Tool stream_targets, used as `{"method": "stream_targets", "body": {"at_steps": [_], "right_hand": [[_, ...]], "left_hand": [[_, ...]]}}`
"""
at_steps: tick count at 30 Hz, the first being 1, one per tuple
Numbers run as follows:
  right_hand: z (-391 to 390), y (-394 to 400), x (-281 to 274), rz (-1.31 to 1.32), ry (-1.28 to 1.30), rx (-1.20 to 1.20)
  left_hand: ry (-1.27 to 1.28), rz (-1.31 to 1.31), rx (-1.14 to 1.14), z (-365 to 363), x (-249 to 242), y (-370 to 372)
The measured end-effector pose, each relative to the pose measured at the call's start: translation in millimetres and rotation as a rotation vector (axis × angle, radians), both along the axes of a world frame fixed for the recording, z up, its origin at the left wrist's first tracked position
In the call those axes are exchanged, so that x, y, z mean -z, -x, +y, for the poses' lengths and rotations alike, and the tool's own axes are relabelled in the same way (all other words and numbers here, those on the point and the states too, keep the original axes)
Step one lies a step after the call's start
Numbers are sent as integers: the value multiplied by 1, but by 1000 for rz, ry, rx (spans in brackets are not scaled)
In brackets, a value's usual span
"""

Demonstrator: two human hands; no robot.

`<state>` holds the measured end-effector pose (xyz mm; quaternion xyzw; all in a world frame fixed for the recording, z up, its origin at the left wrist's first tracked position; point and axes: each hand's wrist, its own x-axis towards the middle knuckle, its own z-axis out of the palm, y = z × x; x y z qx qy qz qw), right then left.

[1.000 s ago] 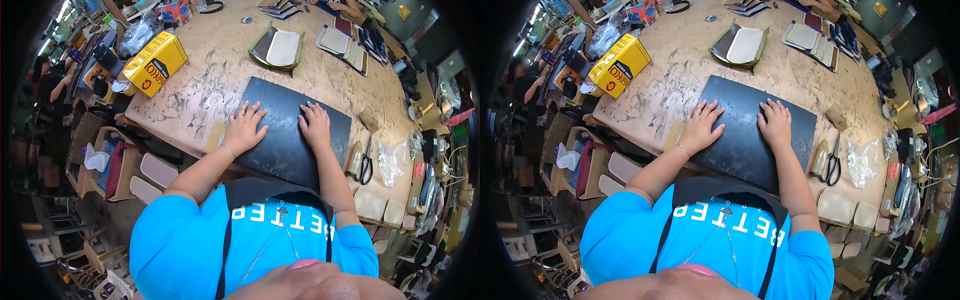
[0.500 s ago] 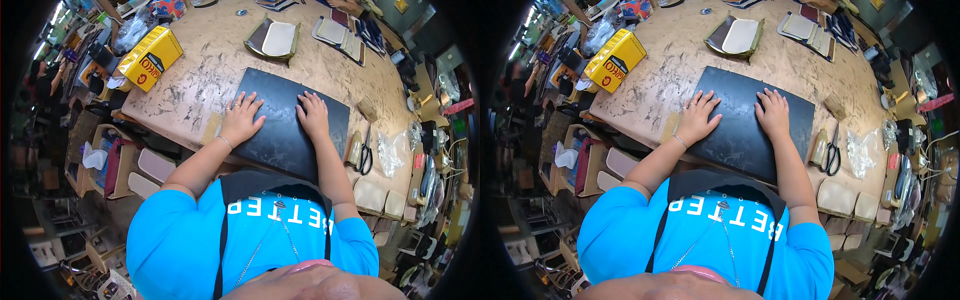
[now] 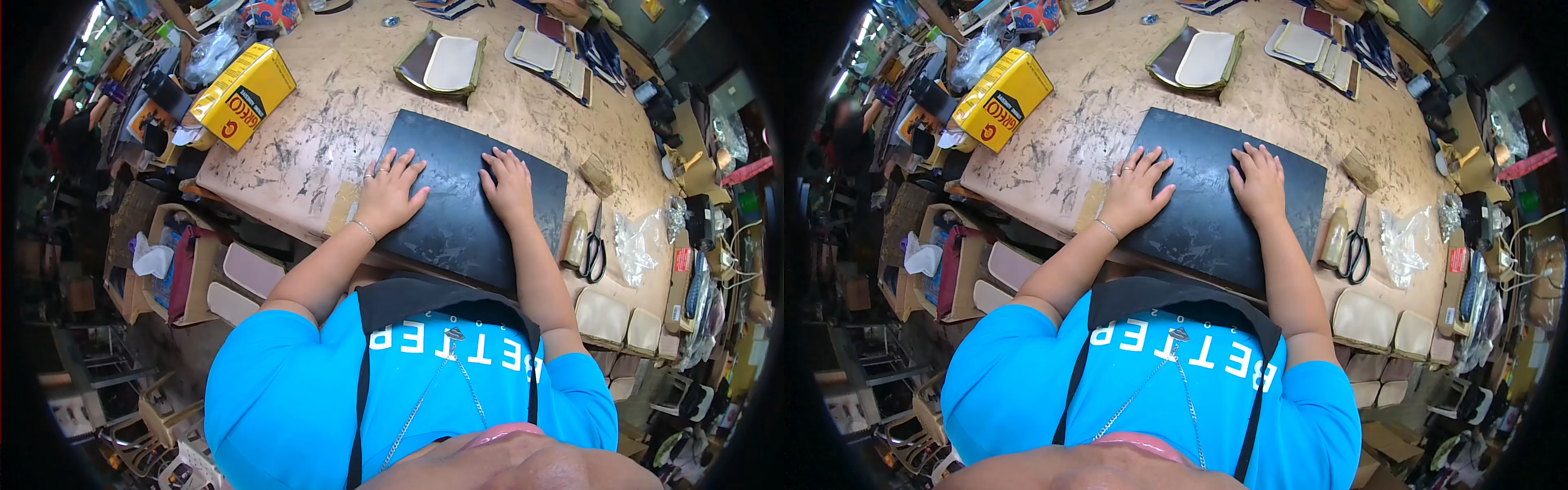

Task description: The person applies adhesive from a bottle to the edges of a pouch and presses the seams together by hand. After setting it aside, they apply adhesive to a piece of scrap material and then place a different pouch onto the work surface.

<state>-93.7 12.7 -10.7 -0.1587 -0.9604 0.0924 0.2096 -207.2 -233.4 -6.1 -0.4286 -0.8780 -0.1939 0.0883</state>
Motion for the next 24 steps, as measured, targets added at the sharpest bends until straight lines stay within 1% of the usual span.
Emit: {"method": "stream_targets", "body": {"at_steps": [16,19,20,22,24], "right_hand": [[-1,0,-2,9,17,-5],[0,0,0,12,11,-2],[0,0,0,15,9,-2],[-1,-1,0,17,7,0],[-1,-1,0,13,0,2]], "left_hand": [[0,-16,16,1,3,1],[84,-33,-55,9,8,-8],[166,-68,-61,15,-4,-17],[128,-4,-43,26,8,-27],[101,24,-25,29,9,-32]]}}
